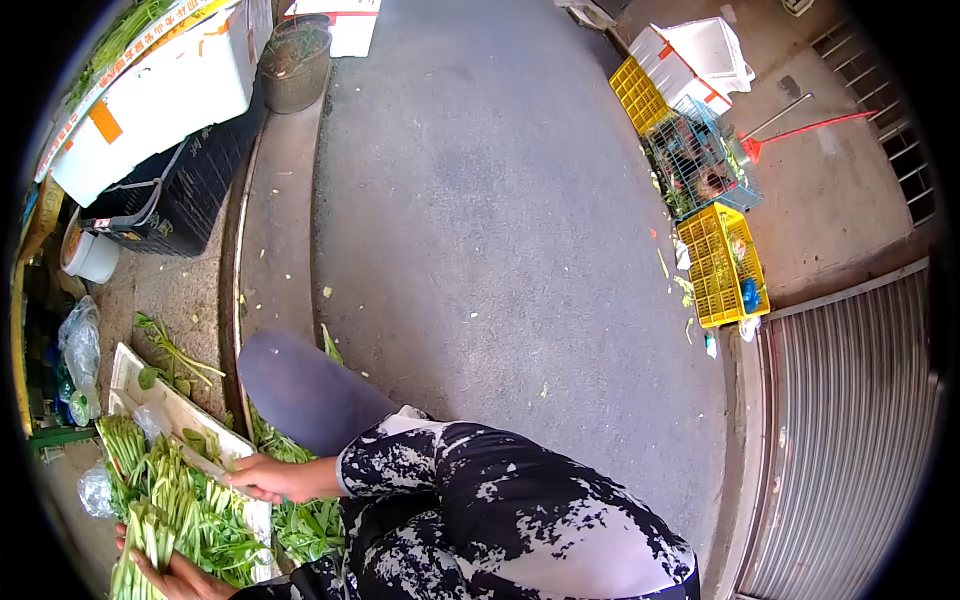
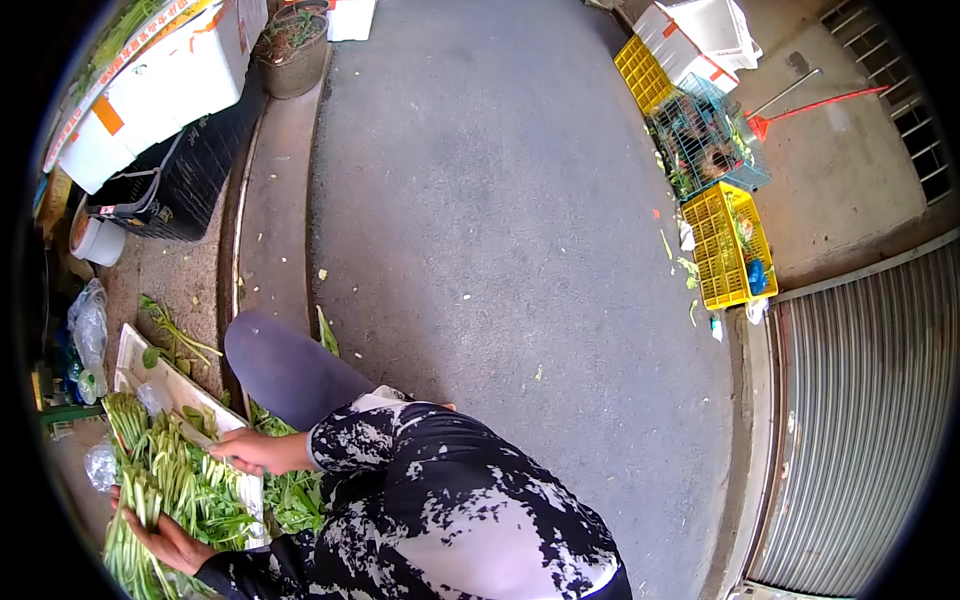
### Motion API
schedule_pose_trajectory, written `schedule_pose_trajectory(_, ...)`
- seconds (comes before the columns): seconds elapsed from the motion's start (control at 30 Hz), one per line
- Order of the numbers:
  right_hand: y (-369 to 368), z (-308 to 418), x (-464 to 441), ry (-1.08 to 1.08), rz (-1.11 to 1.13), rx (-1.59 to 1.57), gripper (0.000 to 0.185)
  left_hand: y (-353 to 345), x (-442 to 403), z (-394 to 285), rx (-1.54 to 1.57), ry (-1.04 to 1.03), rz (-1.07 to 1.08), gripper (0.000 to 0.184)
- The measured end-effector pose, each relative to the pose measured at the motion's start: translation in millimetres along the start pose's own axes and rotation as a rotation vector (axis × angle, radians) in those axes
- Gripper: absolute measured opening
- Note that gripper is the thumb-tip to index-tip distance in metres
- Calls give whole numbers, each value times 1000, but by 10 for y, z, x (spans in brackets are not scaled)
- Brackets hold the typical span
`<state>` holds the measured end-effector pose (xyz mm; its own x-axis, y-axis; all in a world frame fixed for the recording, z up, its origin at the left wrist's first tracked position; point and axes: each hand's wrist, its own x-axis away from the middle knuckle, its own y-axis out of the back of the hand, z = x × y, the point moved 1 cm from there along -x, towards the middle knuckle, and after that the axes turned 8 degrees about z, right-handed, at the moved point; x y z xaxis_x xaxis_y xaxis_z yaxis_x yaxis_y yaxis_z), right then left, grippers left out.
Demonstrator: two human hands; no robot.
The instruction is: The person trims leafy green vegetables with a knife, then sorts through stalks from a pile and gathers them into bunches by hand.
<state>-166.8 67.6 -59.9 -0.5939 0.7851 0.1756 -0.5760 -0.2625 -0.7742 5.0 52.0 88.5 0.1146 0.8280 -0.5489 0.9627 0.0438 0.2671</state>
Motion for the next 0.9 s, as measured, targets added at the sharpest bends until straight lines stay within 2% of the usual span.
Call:
schedule_pose_trajectory(0.03, -223, 151, 1, -1, 19, -43, 56, -27, -20, 18, 145, 148, -145, 46)
schedule_pose_trajectory(0.07, -409, 263, -3, 50, 104, -148, 57, -264, -146, -239, 442, 314, -376, 44)
schedule_pose_trajectory(0.1, -550, 341, -9, 98, 188, -253, 59, -414, -205, -382, 441, 313, -382, 44)
schedule_pose_trajectory(0.13, -634, 373, -46, 157, 238, -223, 60, -485, -213, -421, 769, 470, -595, 42)
schedule_pose_trajectory(0.17, -709, 400, -79, 217, 288, -195, 61, -341, -171, -171, 771, 469, -599, 42)
schedule_pose_trajectory(0.2, -795, 461, -52, 286, 312, -233, 55, -292, -158, -29, 1086, 445, -589, 43)
schedule_pose_trajectory(0.23, -780, 441, -102, 282, 313, -232, 55, -296, -170, 11, 1189, 408, -477, 43)
schedule_pose_trajectory(0.27, -758, 419, -187, 323, 300, -192, 51, -250, -142, 30, 1073, 502, -596, 40)
schedule_pose_trajectory(0.37, -721, 293, -382, 356, 250, -207, 40, -210, -115, 115, 1006, 508, -593, 38)
schedule_pose_trajectory(0.43, -652, 259, -458, 580, 120, 101, 40, -239, -132, 80, 1037, 508, -581, 38)
schedule_pose_trajectory(0.47, -598, 227, -464, 652, 70, 204, 40, -245, -128, 64, 931, 575, -625, 38)
schedule_pose_trajectory(0.53, -470, 434, -67, 367, -173, 264, 41, -207, -132, 101, 827, 634, -670, 38)
schedule_pose_trajectory(0.6, -393, 442, 98, 310, -260, 256, 41, 33, -54, 318, 843, 648, -581, 39)
schedule_pose_trajectory(0.63, -409, 457, 80, 298, -278, 367, 35, 130, 28, 431, 1011, 658, -485, 43)
schedule_pose_trajectory(0.67, -326, 408, -18, 394, -177, 171, 30, 260, 201, 645, 502, 571, -264, 46)
schedule_pose_trajectory(0.7, -269, 361, -98, 475, -62, -44, 26, 249, 263, 621, -28, 465, -154, 49)
schedule_pose_trajectory(0.73, -184, 269, -177, 535, 58, -248, 22, 249, 249, 632, 581, 454, -296, 44)
schedule_pose_trajectory(0.77, -201, 275, -210, 421, 91, -207, 24, 90, 118, 419, 1173, 408, -513, 39)
schedule_pose_trajectory(0.8, -401, 509, -64, 401, -120, 75, 32, -56, 51, 233, 1468, 388, -429, 36)
schedule_pose_trajectory(0.83, -569, 700, 18, 334, -107, 213, 40, -77, -8, 224, 1775, 286, -249, 34)
schedule_pose_trajectory(0.9, -616, 670, 24, 312, -17, 266, 47, -103, 30, 214, 1721, 335, -510, 33)
